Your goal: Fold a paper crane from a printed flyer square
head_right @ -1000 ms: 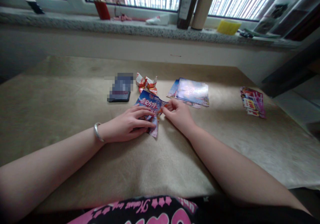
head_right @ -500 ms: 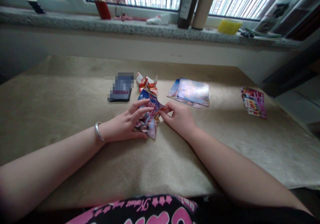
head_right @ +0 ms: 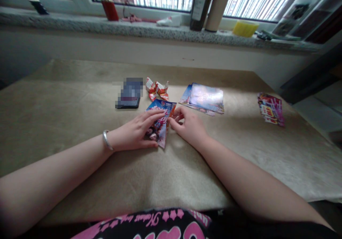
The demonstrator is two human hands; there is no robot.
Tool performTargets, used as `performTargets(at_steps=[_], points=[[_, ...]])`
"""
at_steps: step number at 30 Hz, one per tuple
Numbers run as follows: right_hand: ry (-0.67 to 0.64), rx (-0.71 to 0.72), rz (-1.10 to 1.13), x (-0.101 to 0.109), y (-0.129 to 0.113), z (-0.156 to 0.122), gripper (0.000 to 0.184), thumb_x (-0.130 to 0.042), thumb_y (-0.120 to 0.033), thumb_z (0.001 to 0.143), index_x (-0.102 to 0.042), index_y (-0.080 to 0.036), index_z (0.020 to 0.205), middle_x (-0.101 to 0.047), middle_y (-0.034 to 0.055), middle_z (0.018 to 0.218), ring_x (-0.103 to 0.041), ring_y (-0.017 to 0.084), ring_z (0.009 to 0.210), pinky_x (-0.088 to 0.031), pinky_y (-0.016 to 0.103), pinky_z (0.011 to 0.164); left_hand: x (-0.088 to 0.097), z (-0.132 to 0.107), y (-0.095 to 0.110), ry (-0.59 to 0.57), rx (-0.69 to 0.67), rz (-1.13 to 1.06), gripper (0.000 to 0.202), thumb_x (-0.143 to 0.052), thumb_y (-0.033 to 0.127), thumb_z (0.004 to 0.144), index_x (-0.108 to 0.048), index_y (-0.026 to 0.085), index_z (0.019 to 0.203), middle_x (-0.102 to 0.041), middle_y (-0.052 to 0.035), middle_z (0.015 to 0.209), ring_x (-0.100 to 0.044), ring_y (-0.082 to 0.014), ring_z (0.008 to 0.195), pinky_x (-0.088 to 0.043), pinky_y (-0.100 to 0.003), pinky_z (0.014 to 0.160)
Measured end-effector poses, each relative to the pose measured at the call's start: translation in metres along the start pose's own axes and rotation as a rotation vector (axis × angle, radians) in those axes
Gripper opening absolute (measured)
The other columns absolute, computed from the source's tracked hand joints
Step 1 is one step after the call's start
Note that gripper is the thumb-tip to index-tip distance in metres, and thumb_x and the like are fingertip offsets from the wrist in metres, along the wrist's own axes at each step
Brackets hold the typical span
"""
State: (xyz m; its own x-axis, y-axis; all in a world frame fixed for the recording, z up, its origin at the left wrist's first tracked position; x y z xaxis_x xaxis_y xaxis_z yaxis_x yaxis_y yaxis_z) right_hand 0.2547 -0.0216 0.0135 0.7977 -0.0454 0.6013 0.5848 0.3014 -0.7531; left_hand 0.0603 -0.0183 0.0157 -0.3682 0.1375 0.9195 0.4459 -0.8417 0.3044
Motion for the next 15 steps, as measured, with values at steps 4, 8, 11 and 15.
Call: performTargets(at_steps=[4,8,11,15], points=[[0.032,-0.088,0.170,-0.002,0.011,0.006,0.040,-0.064,-0.038,0.076,-0.049,-0.021,0.110,-0.063,0.0014,0.082,-0.059,0.013,0.063,-0.045,0.026,0.056,-0.001,0.002,0.003,-0.092,-0.056,0.081,0.054,-0.057,0.046,0.085,-0.047,0.022,0.132,-0.040,-0.0122,0.143,-0.037,-0.0303,0.132,-0.030,-0.050,0.111],[0.015,-0.126,0.099,-0.002,0.017,0.010,0.034,-0.062,-0.036,0.077,-0.057,-0.019,0.106,-0.063,0.0020,0.077,-0.058,0.015,0.062,-0.044,0.028,0.057,-0.002,0.004,0.004,-0.126,-0.087,0.096,0.050,-0.053,0.045,0.087,-0.049,0.023,0.131,-0.047,-0.0112,0.138,-0.040,-0.0296,0.128,-0.032,-0.051,0.109],[0.025,-0.155,0.091,0.000,0.020,0.012,0.034,-0.064,-0.037,0.076,-0.060,-0.019,0.104,-0.063,0.0013,0.071,-0.057,0.015,0.060,-0.043,0.028,0.056,-0.001,0.005,0.005,-0.124,-0.083,0.101,0.050,-0.053,0.046,0.087,-0.050,0.022,0.131,-0.047,-0.0119,0.137,-0.041,-0.0296,0.127,-0.033,-0.051,0.108],[0.048,-0.166,0.156,0.000,0.020,0.014,0.029,-0.067,-0.036,0.072,-0.061,-0.018,0.094,-0.065,0.0015,0.070,-0.058,0.015,0.059,-0.043,0.027,0.055,-0.001,0.005,0.004,-0.114,-0.086,0.104,0.049,-0.053,0.046,0.087,-0.051,0.023,0.131,-0.047,-0.0110,0.138,-0.040,-0.0292,0.129,-0.033,-0.051,0.109]])
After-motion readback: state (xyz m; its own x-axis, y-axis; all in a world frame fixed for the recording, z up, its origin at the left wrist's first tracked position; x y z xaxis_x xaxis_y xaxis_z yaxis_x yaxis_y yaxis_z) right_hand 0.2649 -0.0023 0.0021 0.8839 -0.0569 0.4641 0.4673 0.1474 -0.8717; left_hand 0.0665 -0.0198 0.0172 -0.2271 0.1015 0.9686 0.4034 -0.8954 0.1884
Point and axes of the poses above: each hand's wrist, its own z-axis towards the middle knuckle, its own x-axis out of the back of the hand, y = z × x, the point moved 3 cm from there along z, towards the middle knuckle
